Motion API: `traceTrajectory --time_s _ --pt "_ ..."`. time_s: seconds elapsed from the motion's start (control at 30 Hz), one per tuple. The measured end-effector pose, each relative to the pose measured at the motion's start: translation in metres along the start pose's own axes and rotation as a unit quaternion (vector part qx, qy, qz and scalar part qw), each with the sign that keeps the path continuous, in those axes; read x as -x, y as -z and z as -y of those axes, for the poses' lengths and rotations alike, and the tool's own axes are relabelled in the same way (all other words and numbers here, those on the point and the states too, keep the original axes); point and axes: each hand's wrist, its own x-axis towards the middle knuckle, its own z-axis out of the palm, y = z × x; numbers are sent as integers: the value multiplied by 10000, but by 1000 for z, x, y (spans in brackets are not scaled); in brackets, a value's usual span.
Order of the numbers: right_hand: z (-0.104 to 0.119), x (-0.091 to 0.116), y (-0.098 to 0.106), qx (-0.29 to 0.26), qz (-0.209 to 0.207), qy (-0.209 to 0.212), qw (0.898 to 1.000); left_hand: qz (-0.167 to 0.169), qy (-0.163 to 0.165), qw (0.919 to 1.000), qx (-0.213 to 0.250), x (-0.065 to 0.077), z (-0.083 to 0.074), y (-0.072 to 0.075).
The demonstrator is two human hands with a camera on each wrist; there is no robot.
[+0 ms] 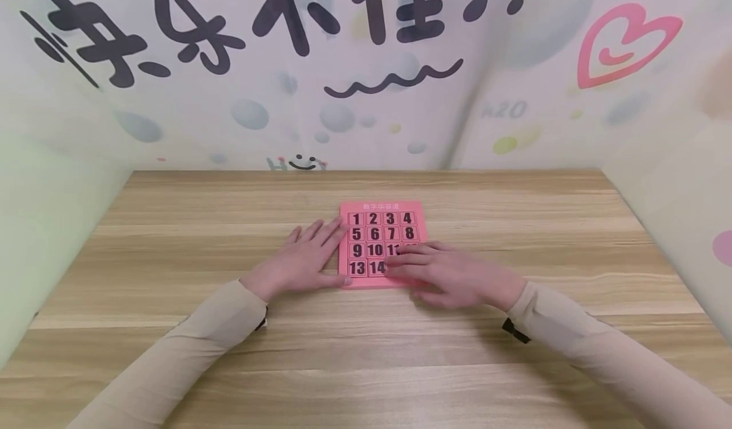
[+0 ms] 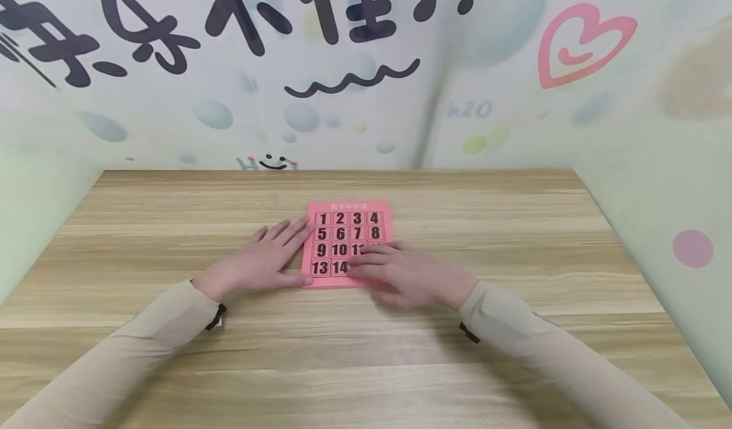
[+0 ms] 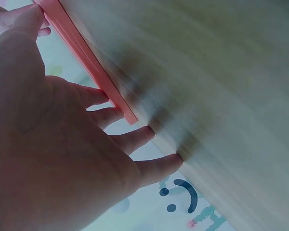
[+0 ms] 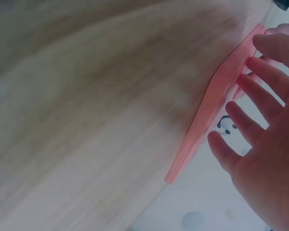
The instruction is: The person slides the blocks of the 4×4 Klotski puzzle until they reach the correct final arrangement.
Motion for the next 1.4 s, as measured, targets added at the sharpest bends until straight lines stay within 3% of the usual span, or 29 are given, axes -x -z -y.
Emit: traceTrajectory --time_s 0.5,0.97,1.4 --pt "0 -2 -1 3 -27 57 10000 7 -2 10000 5 0 -1 0" --pt "-10 15 5 -18 -206 -167 9996 34 45 10000 47 0 -1 0" --pt "-16 29 6 91 -312 -54 9995 10 30 10000 6 -1 -1 -1"
